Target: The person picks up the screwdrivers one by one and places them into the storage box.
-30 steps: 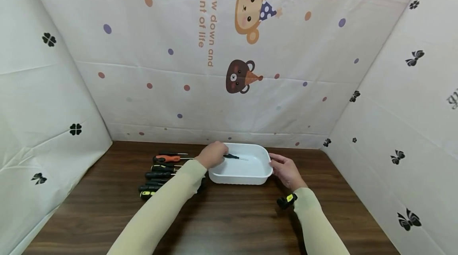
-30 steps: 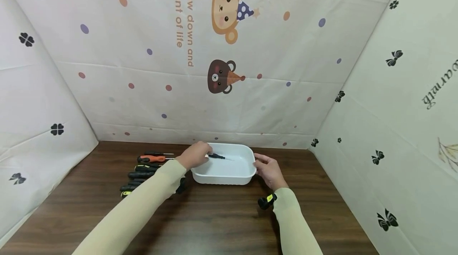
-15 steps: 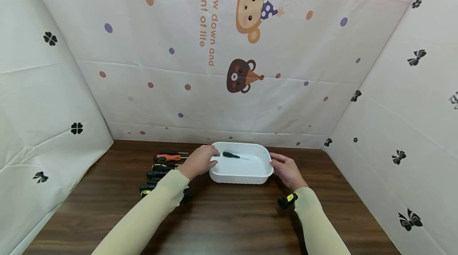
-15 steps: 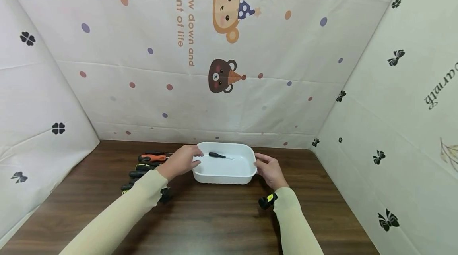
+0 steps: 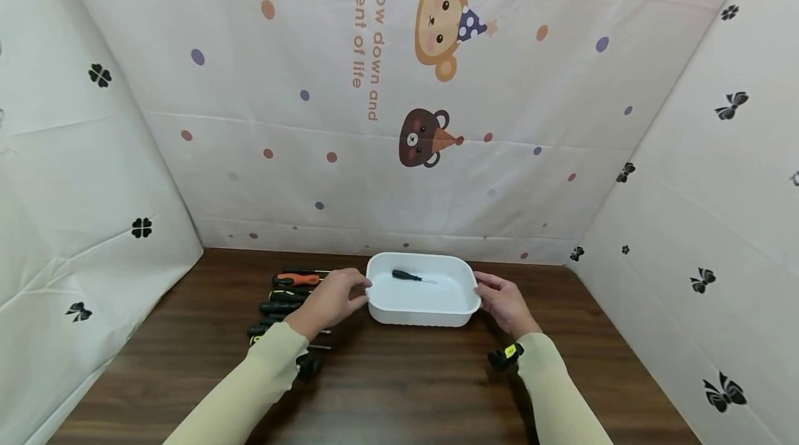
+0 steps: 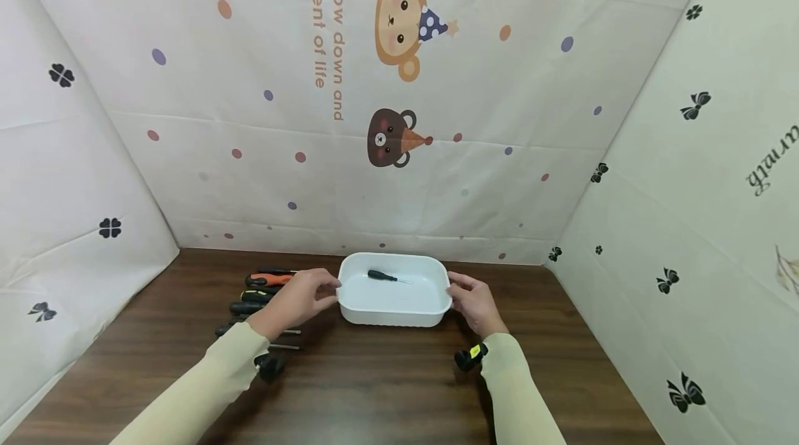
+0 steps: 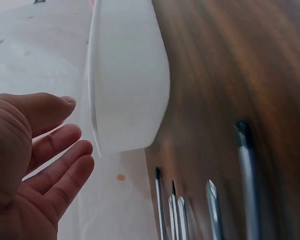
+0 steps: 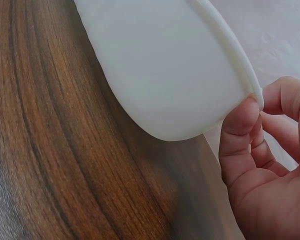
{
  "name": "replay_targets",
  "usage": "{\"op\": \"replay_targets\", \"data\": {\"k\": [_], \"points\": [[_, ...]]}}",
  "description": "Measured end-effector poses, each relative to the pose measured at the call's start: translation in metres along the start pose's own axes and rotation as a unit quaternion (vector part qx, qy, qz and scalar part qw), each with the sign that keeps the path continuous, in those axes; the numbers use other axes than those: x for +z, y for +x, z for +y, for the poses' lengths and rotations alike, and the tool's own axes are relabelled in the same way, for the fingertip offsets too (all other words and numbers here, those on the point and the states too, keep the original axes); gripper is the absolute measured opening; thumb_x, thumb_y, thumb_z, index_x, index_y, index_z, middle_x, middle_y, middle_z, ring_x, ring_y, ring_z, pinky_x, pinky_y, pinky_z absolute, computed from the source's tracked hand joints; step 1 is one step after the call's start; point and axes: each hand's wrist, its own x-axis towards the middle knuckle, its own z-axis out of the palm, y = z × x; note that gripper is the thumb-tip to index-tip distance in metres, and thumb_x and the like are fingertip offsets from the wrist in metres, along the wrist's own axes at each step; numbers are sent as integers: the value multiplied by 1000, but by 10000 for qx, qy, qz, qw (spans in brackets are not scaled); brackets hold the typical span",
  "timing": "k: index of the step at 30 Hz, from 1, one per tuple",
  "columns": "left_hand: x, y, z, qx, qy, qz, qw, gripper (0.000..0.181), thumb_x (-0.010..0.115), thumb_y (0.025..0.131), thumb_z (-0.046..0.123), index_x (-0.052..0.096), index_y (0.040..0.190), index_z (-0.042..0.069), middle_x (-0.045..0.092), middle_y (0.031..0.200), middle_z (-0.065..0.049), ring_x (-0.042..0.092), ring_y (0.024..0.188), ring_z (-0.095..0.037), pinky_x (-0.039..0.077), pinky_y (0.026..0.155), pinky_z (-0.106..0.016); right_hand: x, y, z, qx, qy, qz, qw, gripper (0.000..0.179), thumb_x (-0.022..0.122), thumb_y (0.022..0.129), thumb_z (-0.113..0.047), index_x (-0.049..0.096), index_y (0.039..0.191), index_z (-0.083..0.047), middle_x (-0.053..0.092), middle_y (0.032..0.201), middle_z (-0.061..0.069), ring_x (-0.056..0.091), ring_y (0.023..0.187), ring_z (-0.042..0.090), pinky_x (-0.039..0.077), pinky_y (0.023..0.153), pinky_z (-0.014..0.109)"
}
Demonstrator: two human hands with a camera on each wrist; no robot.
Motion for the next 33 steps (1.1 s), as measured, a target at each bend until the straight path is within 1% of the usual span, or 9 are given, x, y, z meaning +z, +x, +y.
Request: {"op": "replay_targets", "data": {"k": [5,9,14,18,21,25,28,31,33], "points": [[-1,-18,-4,-47,-87,69,9999,22,80,90,15,77,111,10,72,103,-1,66,92,-16,58,80,-33,0,-2,4,-46,17,41,10000,47,61,99,-4,54,145,3,63,136,21,67,86,14,59,73,25],[-7,-35,-8,-93,-143,98,9998,21,79,91,16,77,112,11,73,107,-4,69,96,-22,58,81,-38,2,-2,6,-128,10,-31,9999,47,63,98,-3,54,144,4,68,128,17,67,82,13,59,72,25],[-14,-58,-13,-117,-219,326,9992,20,79,90,16,77,109,12,74,107,-5,71,98,-22,60,83,-40,4,-2,6,-102,-24,35,9999,46,63,98,-3,56,143,3,66,129,19,66,82,14,59,71,25],[-19,-75,-20,-349,-428,490,9973,18,80,89,15,78,107,14,74,106,-1,72,94,-19,61,81,-38,3,-2,7,-74,-76,102,9999,45,62,98,-4,57,143,1,65,130,19,65,82,14,59,71,24],[-26,-87,-28,-593,-703,540,9943,18,80,89,16,78,107,15,75,104,1,72,92,-16,60,80,-33,3,-2,9,-153,-103,71,9998,45,62,99,-4,56,143,2,66,131,20,66,83,14,59,72,24],[-38,-103,-42,-878,-1080,477,9891,23,81,89,21,78,110,14,76,105,0,71,90,-9,58,77,-26,5,-2,9,-181,-84,3,9998,46,63,99,-5,55,144,3,64,134,23,66,84,15,59,73,24],[-46,-113,-53,-983,-1250,351,9867,26,82,88,25,78,112,14,76,106,1,70,91,-5,57,78,-24,4,-2,8,-130,-103,2,9999,47,63,99,-6,55,144,1,61,139,24,66,86,15,59,74,24],[-52,-121,-62,-1018,-1250,218,9867,25,82,87,28,79,110,17,76,107,5,69,93,-3,57,80,-25,2,-1,5,-86,-125,42,9999,46,63,99,-6,56,145,0,59,142,24,67,90,18,60,76,25],[-55,-125,-67,-1011,-1179,136,9878,24,82,87,31,79,108,20,75,107,9,70,97,-5,57,82,-27,0,-2,3,-87,-144,23,9999,47,63,100,-7,55,146,0,59,142,24,67,93,19,60,78,26]]}}
